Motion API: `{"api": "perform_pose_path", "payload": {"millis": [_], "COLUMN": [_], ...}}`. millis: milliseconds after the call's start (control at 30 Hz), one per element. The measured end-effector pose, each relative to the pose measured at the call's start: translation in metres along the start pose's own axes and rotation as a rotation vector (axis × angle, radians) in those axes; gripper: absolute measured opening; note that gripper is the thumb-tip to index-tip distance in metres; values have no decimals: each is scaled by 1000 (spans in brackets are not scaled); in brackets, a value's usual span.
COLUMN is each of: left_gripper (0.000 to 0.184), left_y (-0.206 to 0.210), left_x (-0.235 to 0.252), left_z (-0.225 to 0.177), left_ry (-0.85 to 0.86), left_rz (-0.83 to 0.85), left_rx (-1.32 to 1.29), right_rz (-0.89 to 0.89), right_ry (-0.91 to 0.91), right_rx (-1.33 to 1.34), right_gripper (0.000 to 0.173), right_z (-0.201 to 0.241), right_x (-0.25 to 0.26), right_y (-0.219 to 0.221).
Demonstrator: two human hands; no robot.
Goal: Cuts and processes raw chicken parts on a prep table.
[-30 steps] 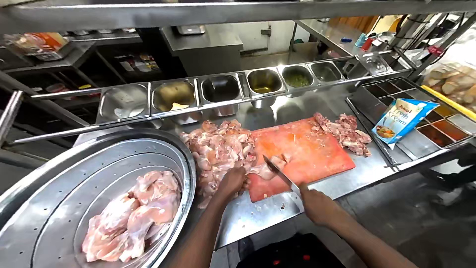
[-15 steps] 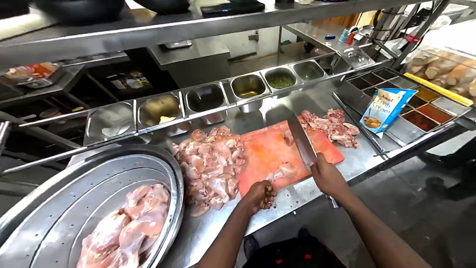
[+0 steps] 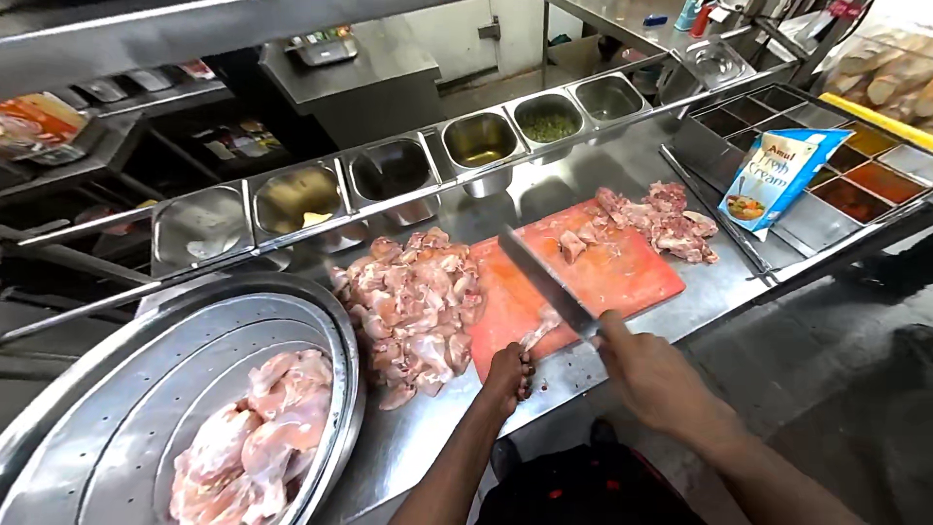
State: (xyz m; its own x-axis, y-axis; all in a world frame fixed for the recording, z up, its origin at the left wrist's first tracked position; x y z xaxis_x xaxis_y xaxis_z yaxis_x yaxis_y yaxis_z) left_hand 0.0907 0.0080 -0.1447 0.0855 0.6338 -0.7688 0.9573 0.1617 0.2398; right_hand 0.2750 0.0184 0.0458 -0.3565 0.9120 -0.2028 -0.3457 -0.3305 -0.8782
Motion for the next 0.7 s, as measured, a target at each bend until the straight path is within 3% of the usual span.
{"api": "perform_pose_path", "payload": {"millis": [67,100,133,200,233,267,533,600,700], "left_gripper": [38,38,38,39,40,39,41,44,47], "left_y": [1,3,3,3,1,2,-24,-51,-73], "left_x": [-1,-2,-3,-5,-8,-8,-20,-31,-44], "left_z": [1,-1,-1,-5,-4,-10,-23,-49,-97], "left_ry": [-8,-7,-3,22,23,39,76,226,399], "left_rz": [-3,0,6,12,7,14,12,-84,-259], "left_rx": [-7,-13,-14,12,46,76,3,161,603], "right_rz": [-443,-481,-345,339,554,638,639,628,571], "right_ry": [-159,-145,-75,167,235,254,240,224,226], "right_rx": [98,134,127,71,35,-6,-28,34,275], "right_gripper": [32,38,38,37,38,41,35,36,42], "right_z": [10,8,2,-13,-15,-16,-22,-26,-43], "right_x": [-13,-13,-6,12,12,19,26,29,31], "right_y": [-23,-11,16,84,104,106,105,104,93]}}
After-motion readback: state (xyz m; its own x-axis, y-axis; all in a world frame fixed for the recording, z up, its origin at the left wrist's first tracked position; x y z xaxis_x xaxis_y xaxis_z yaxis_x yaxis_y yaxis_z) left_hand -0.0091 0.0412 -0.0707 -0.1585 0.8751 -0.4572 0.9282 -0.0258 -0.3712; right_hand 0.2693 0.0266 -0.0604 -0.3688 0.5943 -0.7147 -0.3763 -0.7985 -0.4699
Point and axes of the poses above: each hand's wrist, its own x-axis towards the middle knuckle, its own y-axis out of the palm, z = x × y, the point moved 9 cm from there along x, towards the middle knuckle, and after that the axes turned 7 degrees about z, right-handed, at the moved point
